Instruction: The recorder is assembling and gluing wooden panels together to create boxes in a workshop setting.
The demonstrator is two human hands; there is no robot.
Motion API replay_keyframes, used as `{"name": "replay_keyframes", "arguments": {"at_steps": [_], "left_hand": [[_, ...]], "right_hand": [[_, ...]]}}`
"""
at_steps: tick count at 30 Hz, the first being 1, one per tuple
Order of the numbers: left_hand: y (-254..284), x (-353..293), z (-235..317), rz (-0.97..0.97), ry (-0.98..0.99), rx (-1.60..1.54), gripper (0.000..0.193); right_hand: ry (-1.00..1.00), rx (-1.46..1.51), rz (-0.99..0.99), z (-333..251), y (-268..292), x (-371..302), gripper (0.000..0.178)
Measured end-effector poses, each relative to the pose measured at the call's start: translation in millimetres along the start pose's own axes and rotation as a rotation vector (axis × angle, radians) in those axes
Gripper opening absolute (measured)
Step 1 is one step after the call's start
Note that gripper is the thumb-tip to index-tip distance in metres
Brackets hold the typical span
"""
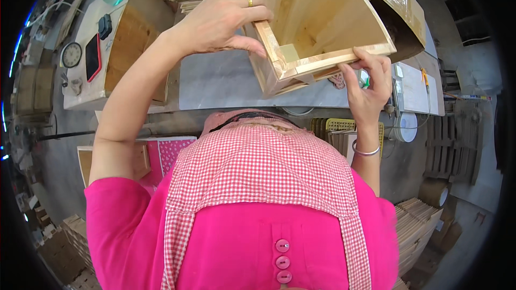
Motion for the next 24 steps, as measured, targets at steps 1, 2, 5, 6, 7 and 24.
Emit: {"name": "replay_keyframes", "arguments": {"at_steps": [1,2,5,6,7,24], "left_hand": [[-2.9,2.6,-3.2,-0.022,0.046,-0.04,0.062],[-5.6,5.9,0.1,-0.027,0.033,-0.043,0.062],[-9.9,33.3,36.8,0.18,-0.047,0.08,0.051],[-19.4,44.3,40.5,0.2,0.058,0.12,0.048],[-27.0,54.7,41.1,0.221,0.167,0.163,0.047],[-53.5,128.1,77.0,0.149,0.582,0.112,0.034]], "right_hand": [[-0.002,0.023,0.003,6.8,-2.8,2.7,0.044],[-0.004,0.046,0.007,16.0,-6.4,7.3,0.044],[0.072,-0.1,0.096,52.7,-8.2,32.3,0.034],[0.069,-0.129,0.11,65.8,-13.6,41.8,0.032],[-0.038,0.006,0.089,83.1,-21.9,47.1,0.03],[-0.489,0.685,-0.136,168.7,-41.6,54.2,0.029]]}}
Point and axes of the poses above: each hand's wrist, its own x-axis towards the middle knuckle, its own y-axis out of the back of the hand, z = x × y, the point moved 7 cm from there along x, towards the middle knuckle, and after that the axes turned 10 degrees about z, right-handed, at the moved point
